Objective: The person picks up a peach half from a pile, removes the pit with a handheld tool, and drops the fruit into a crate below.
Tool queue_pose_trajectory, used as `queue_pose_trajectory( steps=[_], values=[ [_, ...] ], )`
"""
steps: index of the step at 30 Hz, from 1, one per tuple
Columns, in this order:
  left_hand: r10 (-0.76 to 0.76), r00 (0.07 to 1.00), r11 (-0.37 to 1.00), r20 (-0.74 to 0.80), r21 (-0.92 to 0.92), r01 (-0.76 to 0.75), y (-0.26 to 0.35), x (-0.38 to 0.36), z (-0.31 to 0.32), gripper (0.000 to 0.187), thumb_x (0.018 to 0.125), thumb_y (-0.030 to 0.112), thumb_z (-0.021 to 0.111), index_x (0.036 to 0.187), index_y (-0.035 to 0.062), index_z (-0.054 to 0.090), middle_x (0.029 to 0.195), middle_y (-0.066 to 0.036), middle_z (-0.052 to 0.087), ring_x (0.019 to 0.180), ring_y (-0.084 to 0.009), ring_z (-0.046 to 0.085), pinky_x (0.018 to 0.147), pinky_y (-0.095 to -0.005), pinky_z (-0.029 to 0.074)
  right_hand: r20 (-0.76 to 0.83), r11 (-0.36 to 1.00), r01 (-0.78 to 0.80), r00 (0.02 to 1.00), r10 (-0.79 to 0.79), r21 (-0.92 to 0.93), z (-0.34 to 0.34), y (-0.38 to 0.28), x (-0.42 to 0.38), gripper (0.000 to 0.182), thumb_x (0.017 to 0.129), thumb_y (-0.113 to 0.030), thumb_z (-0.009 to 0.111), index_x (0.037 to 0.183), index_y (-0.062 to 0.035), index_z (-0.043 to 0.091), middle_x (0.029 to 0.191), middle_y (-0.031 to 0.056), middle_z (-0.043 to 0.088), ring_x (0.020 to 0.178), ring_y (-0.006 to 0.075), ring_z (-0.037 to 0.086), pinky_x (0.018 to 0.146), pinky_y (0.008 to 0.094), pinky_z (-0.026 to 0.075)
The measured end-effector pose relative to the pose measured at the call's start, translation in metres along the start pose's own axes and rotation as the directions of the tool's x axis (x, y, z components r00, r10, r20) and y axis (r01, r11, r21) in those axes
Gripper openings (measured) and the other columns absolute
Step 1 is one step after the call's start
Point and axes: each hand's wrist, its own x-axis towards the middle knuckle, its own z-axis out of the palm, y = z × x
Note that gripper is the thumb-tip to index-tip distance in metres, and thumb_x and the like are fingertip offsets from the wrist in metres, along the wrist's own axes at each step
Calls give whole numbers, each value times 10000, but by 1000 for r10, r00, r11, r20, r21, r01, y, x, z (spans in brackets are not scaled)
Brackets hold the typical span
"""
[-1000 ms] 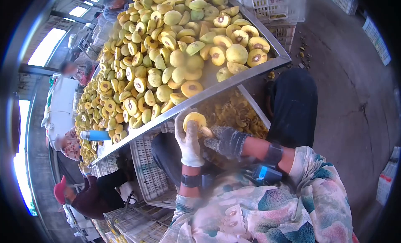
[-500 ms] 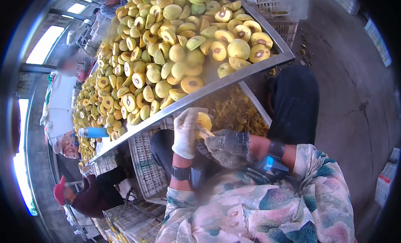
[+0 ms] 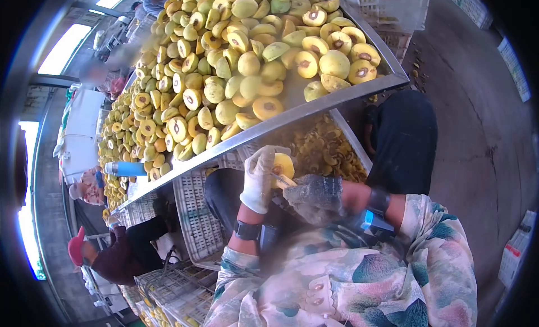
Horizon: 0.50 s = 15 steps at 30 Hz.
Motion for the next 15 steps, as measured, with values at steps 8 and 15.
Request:
queue_pose_trajectory(
  steps=[8,15],
  values=[
    [102,990,873,-93,-468,-134,5,-14,27,573,949,491,417,1048,-48,581,877,-157,655,716,-168,625,658,-273,517,306,987,-122,948,84,107,-17,8,13,356,901,-254,595,1168,-21,553,898,96,627,652,154,613,478,234,477],
    [143,811,972,-567,-73,-222,-2,-13,-11,409,951,378,492,1034,-4,615,901,-64,627,791,-129,581,717,-258,488,293,974,-158,950,105,163,-20,1,21,265,882,-315,614,981,-72,574,636,21,525,459,147,508,381,246,399]
  ],
)
